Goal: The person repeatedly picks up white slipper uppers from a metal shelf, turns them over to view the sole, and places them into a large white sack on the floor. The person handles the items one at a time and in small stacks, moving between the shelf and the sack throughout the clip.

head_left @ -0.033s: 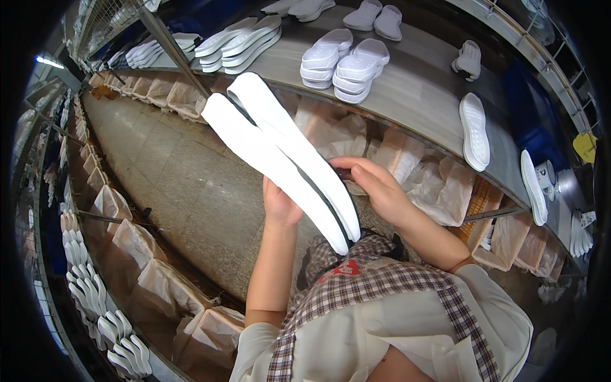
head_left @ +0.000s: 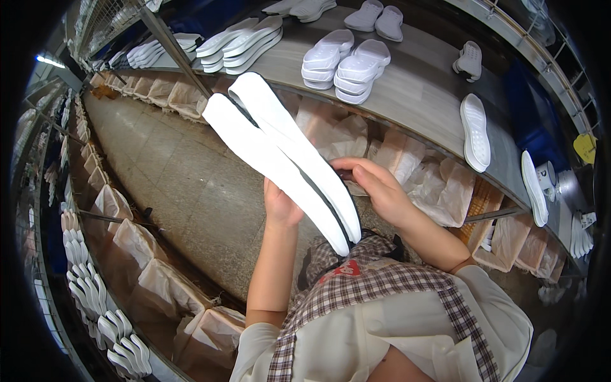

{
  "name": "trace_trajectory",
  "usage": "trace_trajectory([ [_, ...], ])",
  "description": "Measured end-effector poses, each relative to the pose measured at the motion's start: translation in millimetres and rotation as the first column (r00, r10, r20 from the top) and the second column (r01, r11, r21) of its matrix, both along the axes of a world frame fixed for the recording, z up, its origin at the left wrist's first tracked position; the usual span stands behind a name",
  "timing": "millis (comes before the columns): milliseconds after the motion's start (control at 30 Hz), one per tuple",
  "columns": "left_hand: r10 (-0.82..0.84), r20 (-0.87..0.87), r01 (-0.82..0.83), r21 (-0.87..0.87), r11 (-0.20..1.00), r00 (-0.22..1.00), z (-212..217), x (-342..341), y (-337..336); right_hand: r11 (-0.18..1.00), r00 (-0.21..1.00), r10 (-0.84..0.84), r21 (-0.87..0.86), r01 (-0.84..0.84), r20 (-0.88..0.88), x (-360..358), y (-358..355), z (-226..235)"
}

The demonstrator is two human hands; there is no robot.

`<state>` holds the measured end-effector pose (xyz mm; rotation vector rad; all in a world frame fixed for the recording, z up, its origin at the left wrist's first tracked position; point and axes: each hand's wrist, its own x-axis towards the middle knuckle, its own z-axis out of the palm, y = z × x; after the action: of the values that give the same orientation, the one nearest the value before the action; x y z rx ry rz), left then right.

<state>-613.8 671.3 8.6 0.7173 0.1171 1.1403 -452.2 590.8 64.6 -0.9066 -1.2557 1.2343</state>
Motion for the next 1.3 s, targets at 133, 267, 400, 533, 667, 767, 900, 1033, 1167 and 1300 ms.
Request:
trace_trajectory([
  [133,-0.013,-0.009,0.013,0.065,0.998,1.0,-7,-5,2,1.0,1.0,-0.013,-0.021,0.014,0.016,2,-1,-1],
  [267,0.01,-0.086,-0.002,0.102,0.995,0.996,-17,-7,7,0.998,0.998,0.027,-0.053,-0.03,-0.05,2,3,0],
  [400,0.039,-0.188,-0.013,0.136,0.991,0.981,-23,-6,10,0.995,0.99,0.07,0.058,-0.078,0.121,2,10,4],
  [533,0.175,-0.251,-0.136,0.165,0.977,0.952,-23,-7,5,0.987,0.962,0.16,-0.049,-0.153,0.222,7,12,5],
  [667,0.298,-0.372,-0.159,0.362,0.919,0.879,-25,-11,5,0.982,0.961,0.174,-0.107,-0.154,0.214,13,15,-1],
  [767,0.312,-0.372,-0.138,0.426,0.894,0.875,-27,-14,6,0.985,0.956,0.173,-0.072,-0.16,0.237,16,16,-7],
  [900,0.241,-0.444,-0.056,0.39,0.919,0.863,-26,-17,6,0.986,0.94,0.161,-0.019,-0.163,0.301,19,15,-11],
  [1033,0.253,-0.433,-0.072,0.393,0.917,0.865,-23,-19,3,0.987,0.938,0.148,0.007,-0.158,0.314,20,16,-13],
  [1167,0.262,-0.412,-0.098,0.377,0.921,0.873,-19,-16,0,0.987,0.925,0.118,0.061,-0.15,0.36,20,16,-13],
  [1300,0.352,-0.379,-0.311,0.167,0.936,0.856,-4,4,-6,0.996,0.848,0.041,0.045,-0.077,0.528,21,20,-12],
])
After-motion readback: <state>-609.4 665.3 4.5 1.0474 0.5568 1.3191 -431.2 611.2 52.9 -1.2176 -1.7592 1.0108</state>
